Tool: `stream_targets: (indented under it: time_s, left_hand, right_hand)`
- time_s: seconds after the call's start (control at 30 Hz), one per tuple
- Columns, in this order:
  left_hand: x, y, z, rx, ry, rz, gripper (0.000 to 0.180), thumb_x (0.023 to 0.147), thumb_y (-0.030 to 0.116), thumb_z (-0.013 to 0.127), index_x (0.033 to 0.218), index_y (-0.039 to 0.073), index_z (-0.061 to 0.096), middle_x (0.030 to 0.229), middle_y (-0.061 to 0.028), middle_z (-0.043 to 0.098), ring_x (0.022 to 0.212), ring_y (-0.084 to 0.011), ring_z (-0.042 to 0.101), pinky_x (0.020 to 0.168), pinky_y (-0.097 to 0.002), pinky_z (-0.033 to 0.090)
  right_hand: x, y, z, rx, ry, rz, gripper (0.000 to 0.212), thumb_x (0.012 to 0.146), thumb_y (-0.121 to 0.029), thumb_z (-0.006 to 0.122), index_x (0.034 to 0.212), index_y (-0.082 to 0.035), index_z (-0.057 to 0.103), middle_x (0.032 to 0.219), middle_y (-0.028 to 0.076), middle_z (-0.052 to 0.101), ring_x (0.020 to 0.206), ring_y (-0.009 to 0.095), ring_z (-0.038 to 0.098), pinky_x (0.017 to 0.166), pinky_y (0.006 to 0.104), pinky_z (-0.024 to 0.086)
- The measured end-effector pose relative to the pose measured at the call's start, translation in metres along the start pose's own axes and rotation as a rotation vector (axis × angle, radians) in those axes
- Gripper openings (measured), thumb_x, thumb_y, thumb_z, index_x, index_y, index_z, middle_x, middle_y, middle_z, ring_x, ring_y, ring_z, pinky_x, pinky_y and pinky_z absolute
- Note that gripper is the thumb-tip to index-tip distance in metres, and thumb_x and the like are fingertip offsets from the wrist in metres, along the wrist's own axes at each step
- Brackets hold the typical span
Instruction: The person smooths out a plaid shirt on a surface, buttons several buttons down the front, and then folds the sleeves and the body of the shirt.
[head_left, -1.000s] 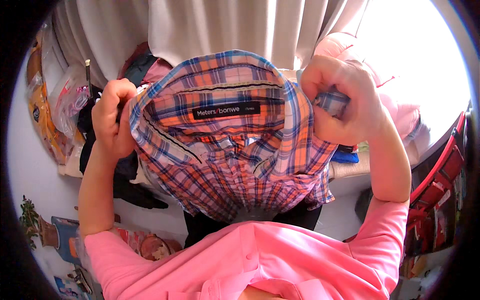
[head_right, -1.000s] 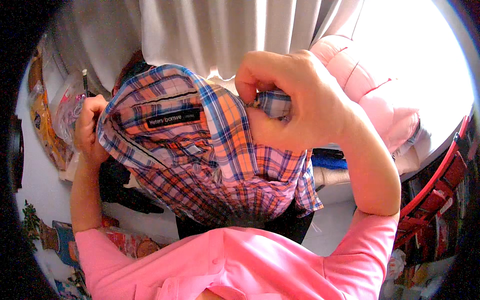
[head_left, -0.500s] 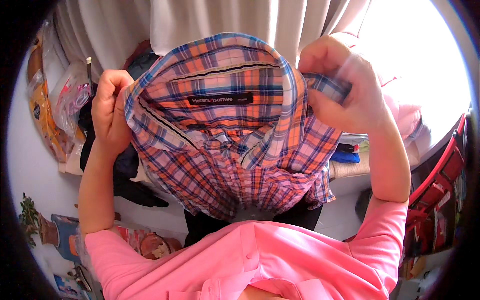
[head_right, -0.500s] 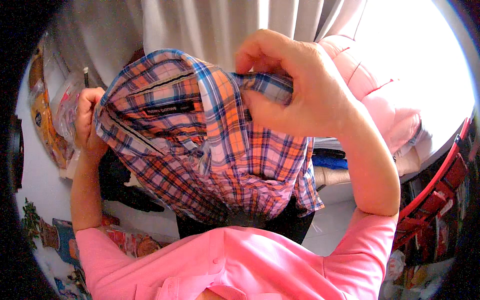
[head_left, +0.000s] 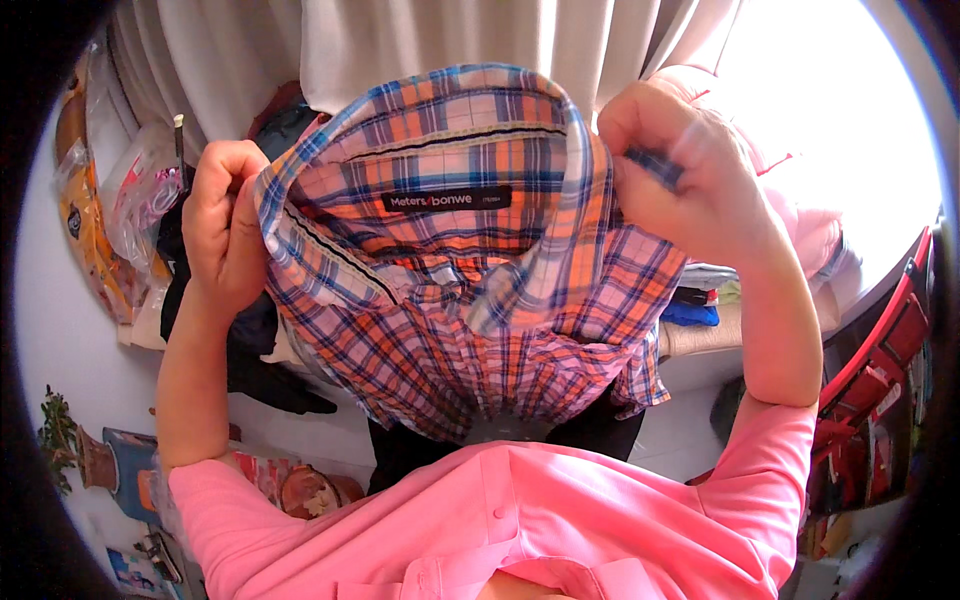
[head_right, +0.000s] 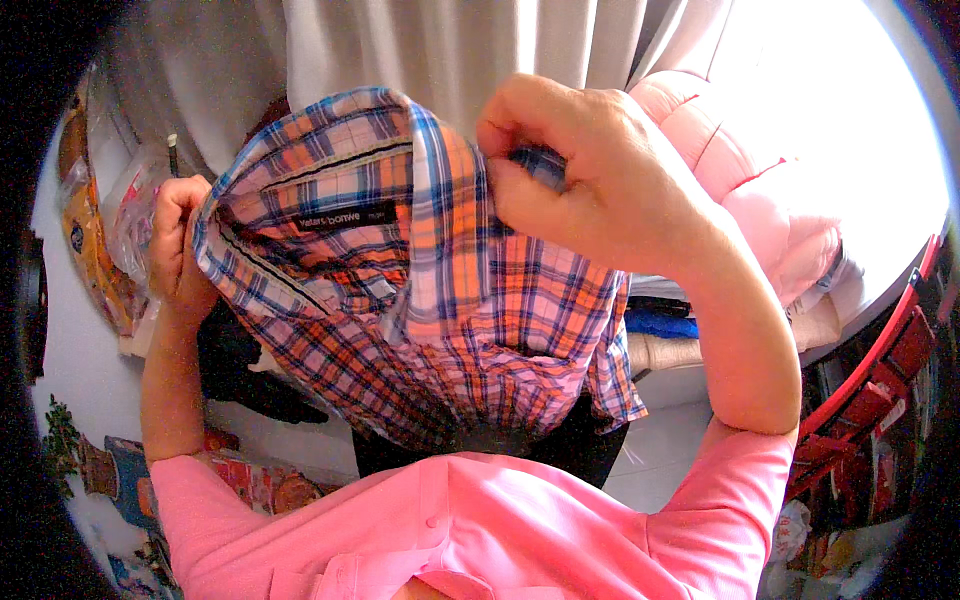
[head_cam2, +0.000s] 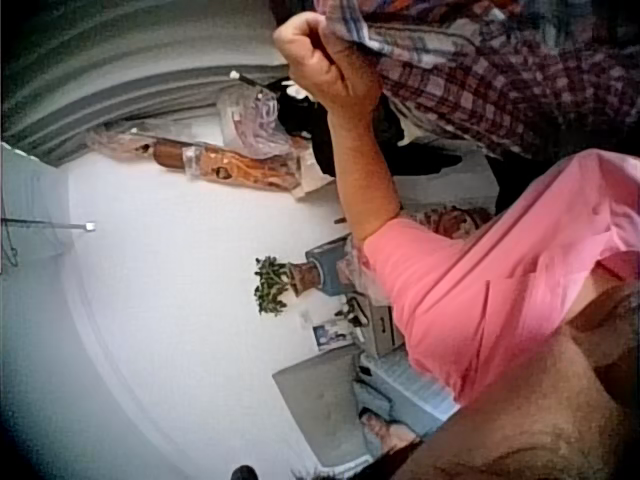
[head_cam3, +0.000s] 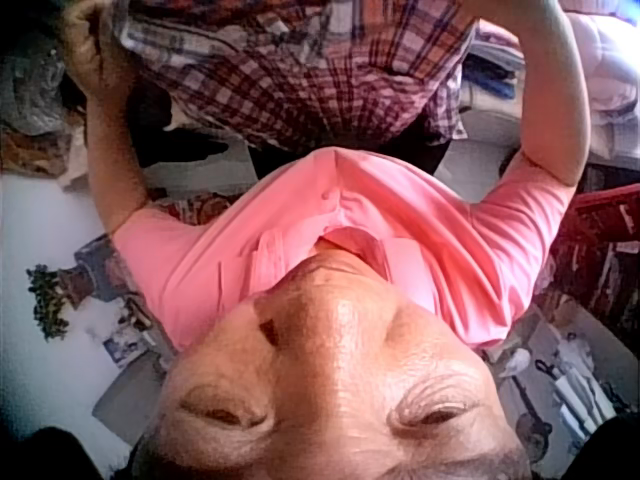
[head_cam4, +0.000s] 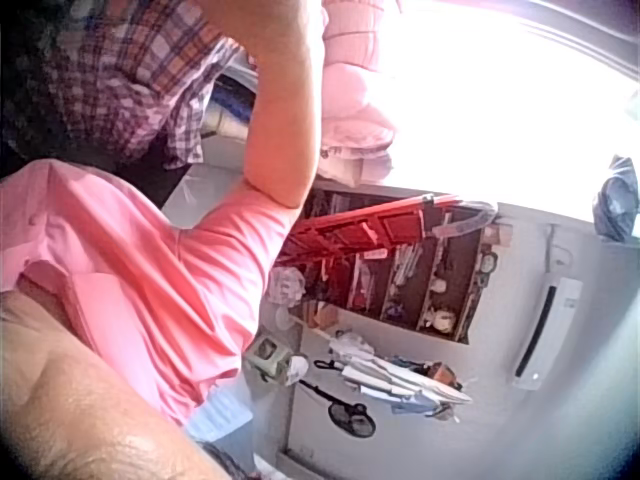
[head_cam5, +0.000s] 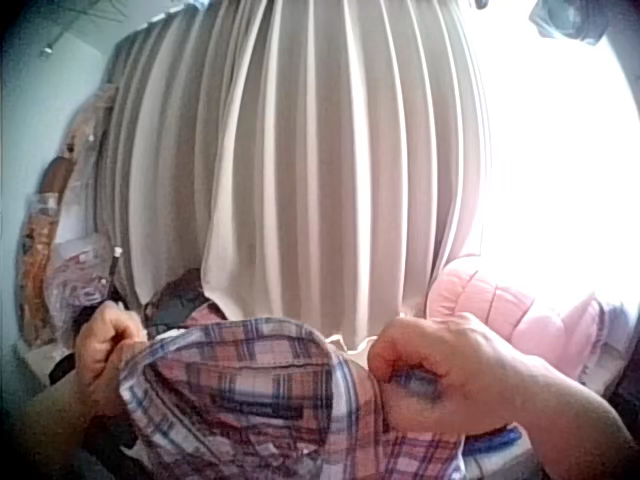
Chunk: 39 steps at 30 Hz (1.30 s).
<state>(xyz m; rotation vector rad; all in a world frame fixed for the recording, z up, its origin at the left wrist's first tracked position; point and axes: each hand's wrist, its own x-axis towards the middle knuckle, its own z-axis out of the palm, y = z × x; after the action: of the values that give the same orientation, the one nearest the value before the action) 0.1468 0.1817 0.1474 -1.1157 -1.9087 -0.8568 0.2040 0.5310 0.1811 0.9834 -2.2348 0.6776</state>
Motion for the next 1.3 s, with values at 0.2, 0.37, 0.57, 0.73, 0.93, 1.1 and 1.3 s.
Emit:
stream_targets:
  time_s: [0.2, 0.37, 0.57, 0.73, 0.93, 1.1, 1.3]
  left_hand:
    - [0.008, 0.011, 0.0, 0.063, 0.023, -0.03, 0.016, 0.097, 0.014, 0.038, 0.093, 0.001, 0.047, 0.082, -0.0015, 0.047, 0.071, -0.0072, 0.041, 0.064, -0.0198, 0.037]
    - [0.014, 0.02, -0.006, -0.136, -0.013, -0.269, 0.016, 0.097, 0.016, 0.038, 0.094, 0.004, 0.048, 0.081, 0.0032, 0.047, 0.07, -0.0026, 0.04, 0.063, -0.0162, 0.036]
    - [0.015, 0.027, -0.026, -0.536, -0.083, -0.486, 0.014, 0.095, 0.018, 0.046, 0.096, 0.005, 0.051, 0.076, 0.007, 0.049, 0.068, 0.0015, 0.045, 0.06, -0.0116, 0.034]
    - [0.009, 0.041, -0.038, -0.337, -0.12, -0.327, 0.008, 0.078, 0.008, 0.059, 0.083, 0.002, 0.06, 0.077, 0.0029, 0.053, 0.07, -0.0042, 0.049, 0.064, -0.0175, 0.038]
    - [0.013, 0.05, -0.048, -0.218, -0.234, -0.104, 0.018, 0.077, 0.013, 0.063, 0.088, 0.0, 0.06, 0.08, -0.0012, 0.054, 0.072, -0.0087, 0.05, 0.066, -0.0199, 0.038]
    - [0.005, 0.043, -0.06, -0.227, 0.05, -0.164, 0.024, 0.082, 0.017, 0.062, 0.099, 0.0, 0.059, 0.097, -0.0069, 0.058, 0.089, -0.0143, 0.054, 0.077, -0.0248, 0.043]
    - [0.035, 0.039, -0.049, -0.278, 0.395, -0.102, 0.023, 0.083, 0.016, 0.061, 0.1, 0.0, 0.059, 0.096, -0.0066, 0.059, 0.087, -0.0139, 0.055, 0.075, -0.0248, 0.044]
  right_hand:
    - [0.009, -0.005, -0.001, -0.129, 0.053, -0.063, 0.008, 0.088, -0.003, 0.046, 0.095, -0.002, 0.049, 0.079, -0.002, 0.047, 0.072, 0.006, 0.044, 0.065, 0.019, 0.038]
    - [0.012, -0.012, 0.008, 0.09, 0.158, 0.068, 0.008, 0.091, -0.006, 0.045, 0.096, -0.001, 0.047, 0.081, 0.003, 0.048, 0.073, 0.012, 0.045, 0.066, 0.0236, 0.038]
    - [0.026, -0.001, 0.008, -0.124, 0.257, -0.281, 0.008, 0.088, 0.002, 0.04, 0.093, 0.0, 0.045, 0.076, 0.007, 0.045, 0.066, 0.015, 0.043, 0.06, 0.0265, 0.038]
    - [0.019, 0.0, 0.006, 0.315, 0.171, 0.092, 0.016, 0.094, -0.013, 0.047, 0.101, 0.001, 0.053, 0.086, 0.0, 0.055, 0.08, 0.005, 0.049, 0.071, 0.019, 0.041]
    - [0.015, 0.001, -0.011, 0.226, 0.037, 0.002, 0.018, 0.092, -0.015, 0.052, 0.091, 0.001, 0.058, 0.075, 0.001, 0.057, 0.073, 0.006, 0.049, 0.066, 0.0216, 0.042]
    - [0.02, -0.005, -0.006, 0.269, 0.297, 0.074, 0.017, 0.091, -0.013, 0.051, 0.096, 0.001, 0.06, 0.08, 0.001, 0.058, 0.072, 0.006, 0.052, 0.064, 0.0205, 0.043]
    - [0.048, -0.014, -0.004, 1.108, 0.45, -0.065, 0.024, 0.094, -0.01, 0.046, 0.112, 0.002, 0.054, 0.096, 0.009, 0.061, 0.086, 0.013, 0.059, 0.071, 0.024, 0.051]
